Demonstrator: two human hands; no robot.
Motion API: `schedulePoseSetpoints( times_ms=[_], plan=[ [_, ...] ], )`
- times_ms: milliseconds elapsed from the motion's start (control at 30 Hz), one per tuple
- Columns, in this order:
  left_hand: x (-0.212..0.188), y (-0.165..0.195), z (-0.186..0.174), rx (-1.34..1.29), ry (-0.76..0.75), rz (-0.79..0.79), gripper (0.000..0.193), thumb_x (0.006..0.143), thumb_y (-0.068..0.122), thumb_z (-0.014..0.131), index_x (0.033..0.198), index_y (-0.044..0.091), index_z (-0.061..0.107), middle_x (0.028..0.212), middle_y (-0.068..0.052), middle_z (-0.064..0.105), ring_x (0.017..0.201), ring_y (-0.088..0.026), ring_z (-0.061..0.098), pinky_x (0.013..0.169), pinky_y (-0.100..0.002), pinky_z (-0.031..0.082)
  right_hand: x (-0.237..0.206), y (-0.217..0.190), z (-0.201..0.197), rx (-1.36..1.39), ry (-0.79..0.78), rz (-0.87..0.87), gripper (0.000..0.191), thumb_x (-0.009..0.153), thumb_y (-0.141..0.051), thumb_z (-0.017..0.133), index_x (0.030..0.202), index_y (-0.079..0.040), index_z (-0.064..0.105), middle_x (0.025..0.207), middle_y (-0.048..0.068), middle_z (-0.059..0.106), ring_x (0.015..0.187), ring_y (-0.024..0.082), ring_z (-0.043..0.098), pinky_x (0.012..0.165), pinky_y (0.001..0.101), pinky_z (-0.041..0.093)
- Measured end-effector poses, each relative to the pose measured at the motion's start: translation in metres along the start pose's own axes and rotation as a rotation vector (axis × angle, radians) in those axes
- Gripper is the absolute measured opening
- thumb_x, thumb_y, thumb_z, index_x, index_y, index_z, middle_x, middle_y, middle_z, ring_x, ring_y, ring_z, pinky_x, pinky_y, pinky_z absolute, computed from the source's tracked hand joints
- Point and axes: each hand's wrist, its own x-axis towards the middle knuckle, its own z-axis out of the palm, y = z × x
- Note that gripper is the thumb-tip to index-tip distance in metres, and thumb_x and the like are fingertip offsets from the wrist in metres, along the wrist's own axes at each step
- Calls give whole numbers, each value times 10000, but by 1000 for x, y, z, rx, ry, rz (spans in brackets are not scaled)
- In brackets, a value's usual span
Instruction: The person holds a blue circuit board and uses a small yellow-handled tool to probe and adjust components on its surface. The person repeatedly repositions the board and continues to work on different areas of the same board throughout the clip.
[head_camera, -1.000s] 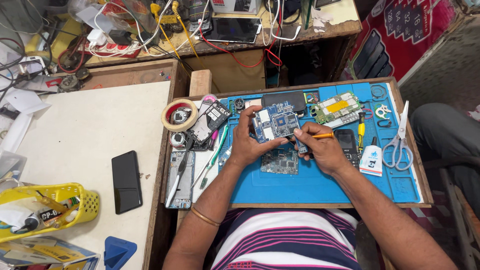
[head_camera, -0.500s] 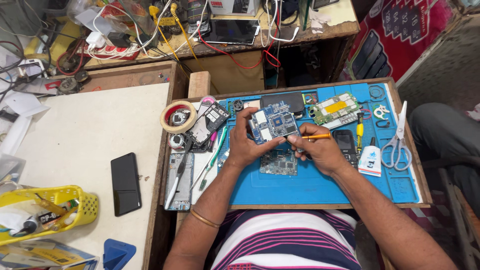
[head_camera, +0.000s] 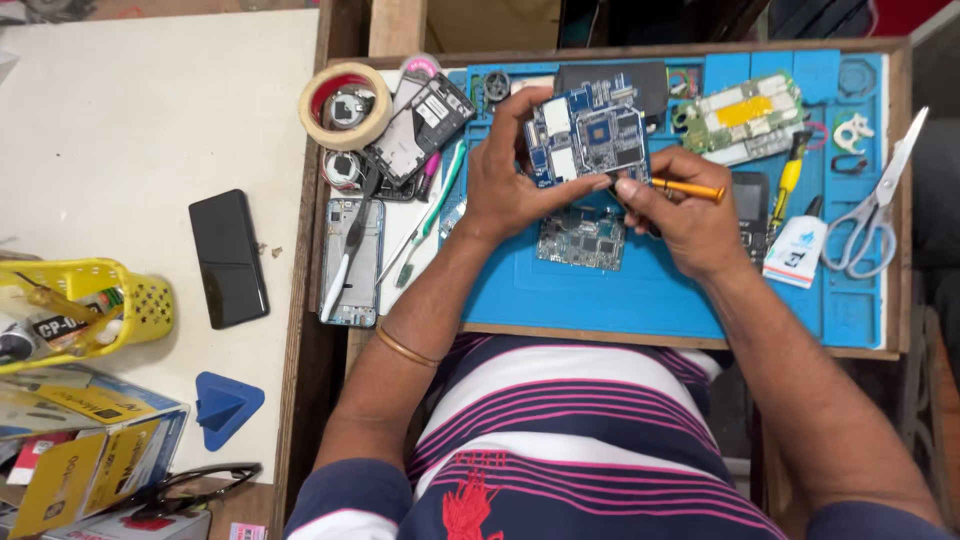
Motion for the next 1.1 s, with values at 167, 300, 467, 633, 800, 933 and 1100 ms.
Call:
schedulePoseSetpoints(
  times_ms=[167,300,467,633,800,933,1100],
  plan=[
    [3,0,2,-66,-4,96,936,780,344,1011,1454,81,416,1280,-105,682,1074,-179,759,899,-276,671,1,-6,-2,73,-42,-7,124,1017,-129,710,1058,-19,668,893,57,707,685,84,658,583,218,546],
    [4,-3,0,-60,-11,123,930,787,334,1011,1457,93,413,1287,-113,682,1100,-192,760,937,-287,679,0,-10,0,87,-63,18,153,1053,-143,652,1090,1,685,911,91,719,695,104,672,583,230,551],
    [3,-4,0,-85,-24,91,934,783,330,1010,1457,100,407,1283,-109,687,1135,-195,763,958,-298,690,-1,-11,0,128,-100,19,260,1092,-213,591,1134,24,690,931,110,713,704,127,675,595,250,555],
    [2,-4,-2,-129,-14,64,927,791,317,1011,1463,109,407,1297,-106,680,1114,-187,761,926,-280,696,-1,-10,-2,179,-70,29,367,1130,-290,513,1158,26,697,912,126,719,685,140,679,582,251,545],
    [3,-6,-1,-106,10,80,945,782,322,1017,1463,114,396,1288,-106,669,1117,-190,753,932,-279,693,-1,-4,-5,134,-88,-22,329,1136,-250,518,1182,32,682,944,145,721,714,153,693,580,251,554],
    [3,-7,-2,-121,6,76,943,794,327,1015,1474,123,395,1261,-109,668,1136,-192,754,956,-292,697,0,0,-7,122,-88,-41,285,1125,-193,525,1200,37,674,967,154,720,717,157,701,593,247,574],
    [5,-8,-1,-104,7,80,959,782,351,1010,1475,127,386,1301,-115,666,1161,-206,761,955,-303,716,1,2,-8,125,-97,-55,256,1127,-150,530,1213,42,675,983,160,721,733,161,703,601,242,568]
  ],
)
